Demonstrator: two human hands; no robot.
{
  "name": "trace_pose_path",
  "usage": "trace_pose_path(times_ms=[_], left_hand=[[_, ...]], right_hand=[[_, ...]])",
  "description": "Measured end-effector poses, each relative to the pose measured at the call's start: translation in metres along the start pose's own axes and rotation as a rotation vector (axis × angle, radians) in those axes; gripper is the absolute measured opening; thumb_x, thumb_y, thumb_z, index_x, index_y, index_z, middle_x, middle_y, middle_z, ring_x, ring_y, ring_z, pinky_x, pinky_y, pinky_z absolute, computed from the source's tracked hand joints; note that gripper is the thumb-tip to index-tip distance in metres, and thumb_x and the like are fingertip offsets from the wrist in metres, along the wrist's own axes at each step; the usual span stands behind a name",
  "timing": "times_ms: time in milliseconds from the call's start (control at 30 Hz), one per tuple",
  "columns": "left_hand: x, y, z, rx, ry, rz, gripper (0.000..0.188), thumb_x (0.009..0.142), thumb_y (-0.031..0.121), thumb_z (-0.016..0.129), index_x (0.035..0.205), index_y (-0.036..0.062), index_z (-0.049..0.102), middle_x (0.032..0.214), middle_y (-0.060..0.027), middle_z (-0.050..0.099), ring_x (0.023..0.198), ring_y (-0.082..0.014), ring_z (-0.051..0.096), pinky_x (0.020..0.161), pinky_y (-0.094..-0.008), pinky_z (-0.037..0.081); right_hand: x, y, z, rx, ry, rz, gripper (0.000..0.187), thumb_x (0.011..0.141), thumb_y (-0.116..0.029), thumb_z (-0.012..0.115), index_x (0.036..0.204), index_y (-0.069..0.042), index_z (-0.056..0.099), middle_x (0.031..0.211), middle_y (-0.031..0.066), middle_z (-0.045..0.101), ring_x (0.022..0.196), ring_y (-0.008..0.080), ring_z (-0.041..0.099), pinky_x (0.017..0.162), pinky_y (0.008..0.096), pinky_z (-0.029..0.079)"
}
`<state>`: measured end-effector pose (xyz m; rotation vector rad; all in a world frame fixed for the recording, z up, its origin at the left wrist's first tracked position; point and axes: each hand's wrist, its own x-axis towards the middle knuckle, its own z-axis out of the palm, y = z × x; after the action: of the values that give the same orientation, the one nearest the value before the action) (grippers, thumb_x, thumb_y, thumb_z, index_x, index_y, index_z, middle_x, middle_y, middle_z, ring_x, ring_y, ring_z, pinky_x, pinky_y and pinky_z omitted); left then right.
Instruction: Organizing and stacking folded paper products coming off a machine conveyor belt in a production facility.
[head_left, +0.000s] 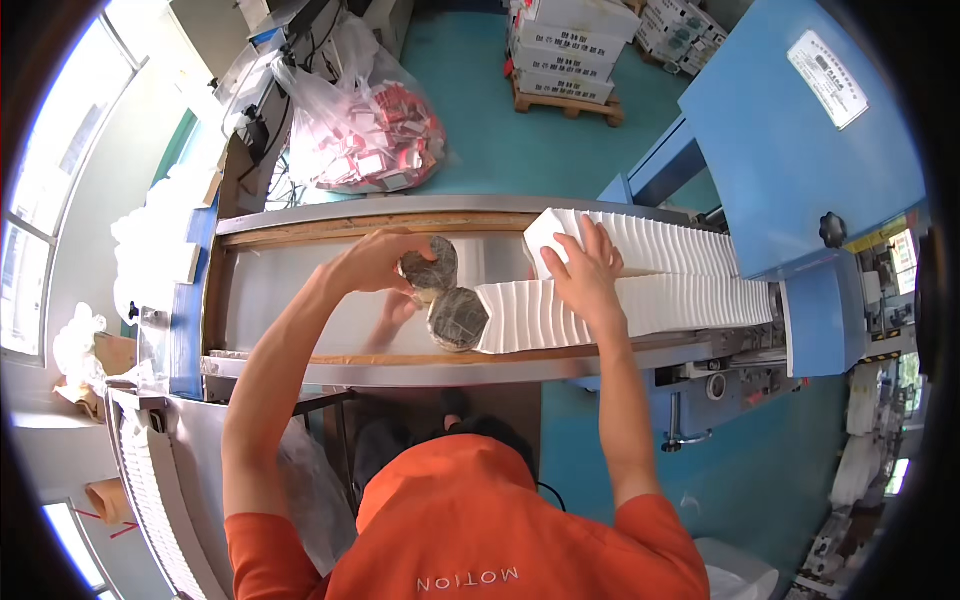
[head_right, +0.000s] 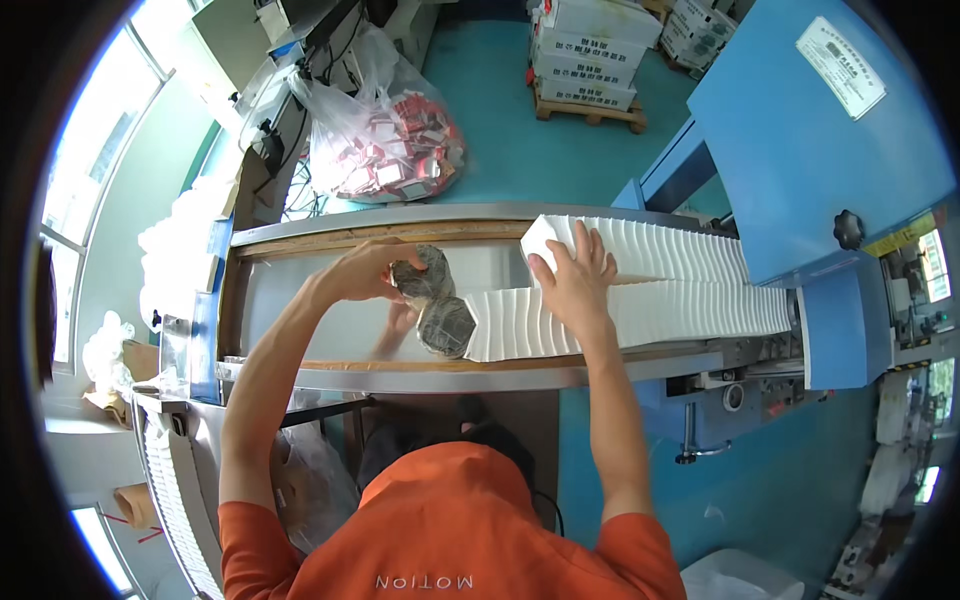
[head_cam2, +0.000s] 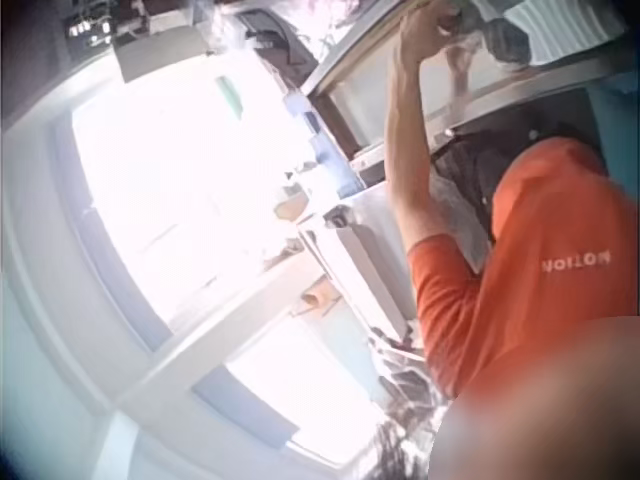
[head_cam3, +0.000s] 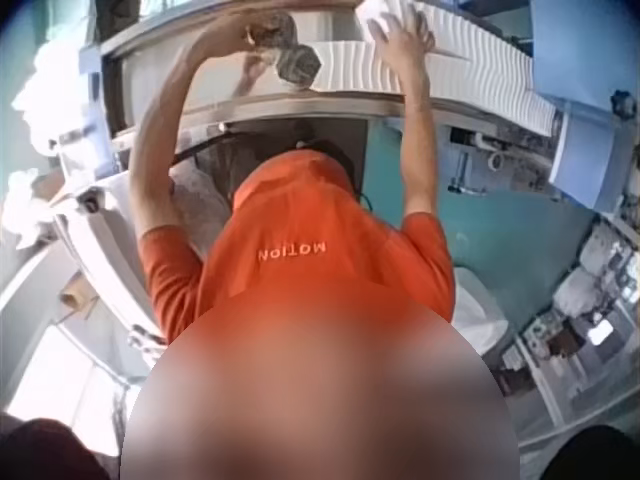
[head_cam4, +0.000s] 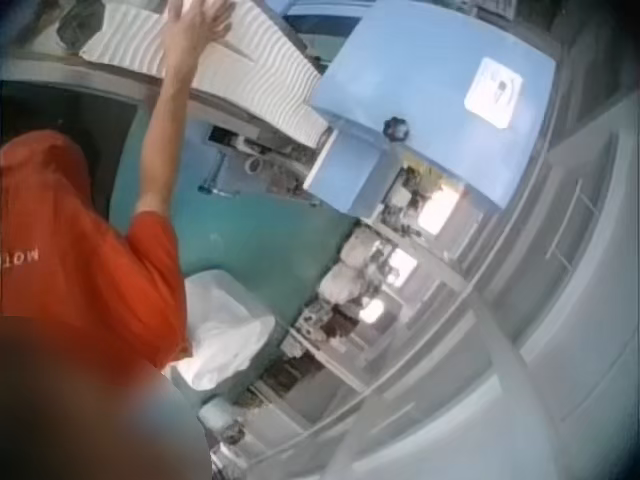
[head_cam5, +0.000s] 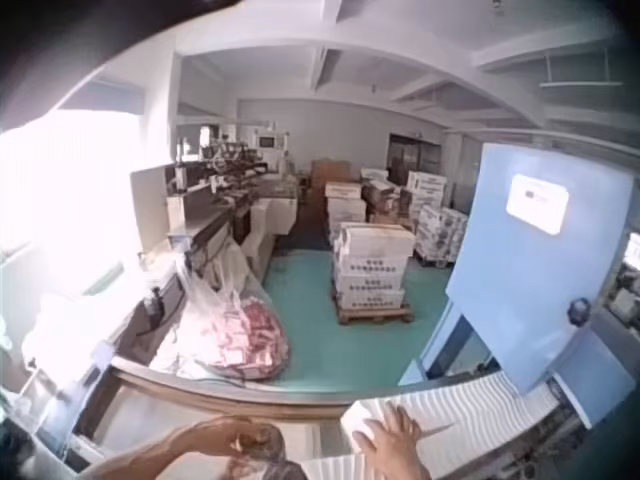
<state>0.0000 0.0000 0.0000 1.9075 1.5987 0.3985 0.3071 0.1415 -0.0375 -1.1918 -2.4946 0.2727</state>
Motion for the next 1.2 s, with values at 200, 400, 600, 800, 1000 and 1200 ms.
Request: trace_pose_path(times_ms=[200, 400, 600, 800, 1000, 1200], left_hand=[[0.058, 0.02, 0.028, -0.131, 0.143, 0.004, 0.048, 0.083, 0.009, 0.072, 0.129, 0.0074, 0.056, 0.122, -0.0159, 0.059, 0.096, -0.0266, 0.065, 0.082, -0.034, 0.053], [0.018, 0.048, 0.067, -0.885, 0.323, -0.126, 0.055, 0.093, 0.023, 0.066, 0.139, 0.0047, 0.041, 0.127, -0.0107, 0.056, 0.118, -0.0203, 0.055, 0.097, -0.0353, 0.047], [-0.058, 0.065, 0.091, -0.28, 0.402, -0.31, 0.095, 0.06, 0.017, 0.091, 0.139, 0.0061, 0.04, 0.119, -0.017, 0.059, 0.108, -0.0295, 0.061, 0.088, -0.0374, 0.053], [-0.047, 0.014, 0.115, -0.634, 0.655, -0.504, 0.036, 0.097, 0.028, 0.058, 0.123, 0.0017, 0.056, 0.102, -0.01, 0.066, 0.093, -0.0186, 0.064, 0.083, -0.0304, 0.052], [-0.016, 0.069, 0.112, -0.842, 0.453, -0.446, 0.046, 0.101, 0.035, 0.053, 0.133, 0.0025, 0.048, 0.109, -0.0067, 0.06, 0.104, -0.0132, 0.054, 0.09, -0.0296, 0.044], [-0.033, 0.076, 0.105, -0.912, 0.42, -0.47, 0.057, 0.099, 0.038, 0.055, 0.142, 0.0042, 0.039, 0.123, -0.0103, 0.056, 0.112, -0.0166, 0.051, 0.097, -0.0324, 0.041]], right_hand=[[0.002, -0.01, 0.008, -0.001, 0.055, 0.034, 0.047, 0.09, -0.046, 0.059, 0.117, -0.008, 0.063, 0.147, 0.0205, 0.035, 0.138, 0.0418, 0.027, 0.104, 0.0672, 0.02], [-0.045, 0.009, -0.027, 0.242, 0.328, 0.031, 0.036, 0.085, -0.028, 0.07, 0.112, -0.006, 0.061, 0.127, 0.0155, 0.053, 0.122, 0.0353, 0.047, 0.096, 0.0552, 0.034], [-0.094, 0.111, -0.065, -0.158, 0.686, 0.431, 0.038, 0.09, -0.023, 0.065, 0.117, 0.002, 0.053, 0.11, 0.0204, 0.051, 0.105, 0.0398, 0.047, 0.086, 0.0509, 0.041], [-0.087, 0.159, -0.058, -0.413, 0.669, 0.541, 0.037, 0.092, -0.031, 0.062, 0.114, -0.002, 0.058, 0.11, 0.0175, 0.052, 0.102, 0.0372, 0.048, 0.078, 0.0525, 0.041], [-0.095, 0.159, -0.062, -0.431, 0.679, 0.456, 0.029, 0.091, -0.03, 0.062, 0.106, -0.004, 0.062, 0.104, 0.0126, 0.054, 0.098, 0.0349, 0.049, 0.075, 0.0509, 0.041], [-0.083, 0.164, -0.075, -0.46, 0.545, 0.466, 0.026, 0.092, -0.033, 0.061, 0.094, -0.007, 0.062, 0.106, 0.0109, 0.051, 0.104, 0.0341, 0.047, 0.081, 0.0503, 0.038]])
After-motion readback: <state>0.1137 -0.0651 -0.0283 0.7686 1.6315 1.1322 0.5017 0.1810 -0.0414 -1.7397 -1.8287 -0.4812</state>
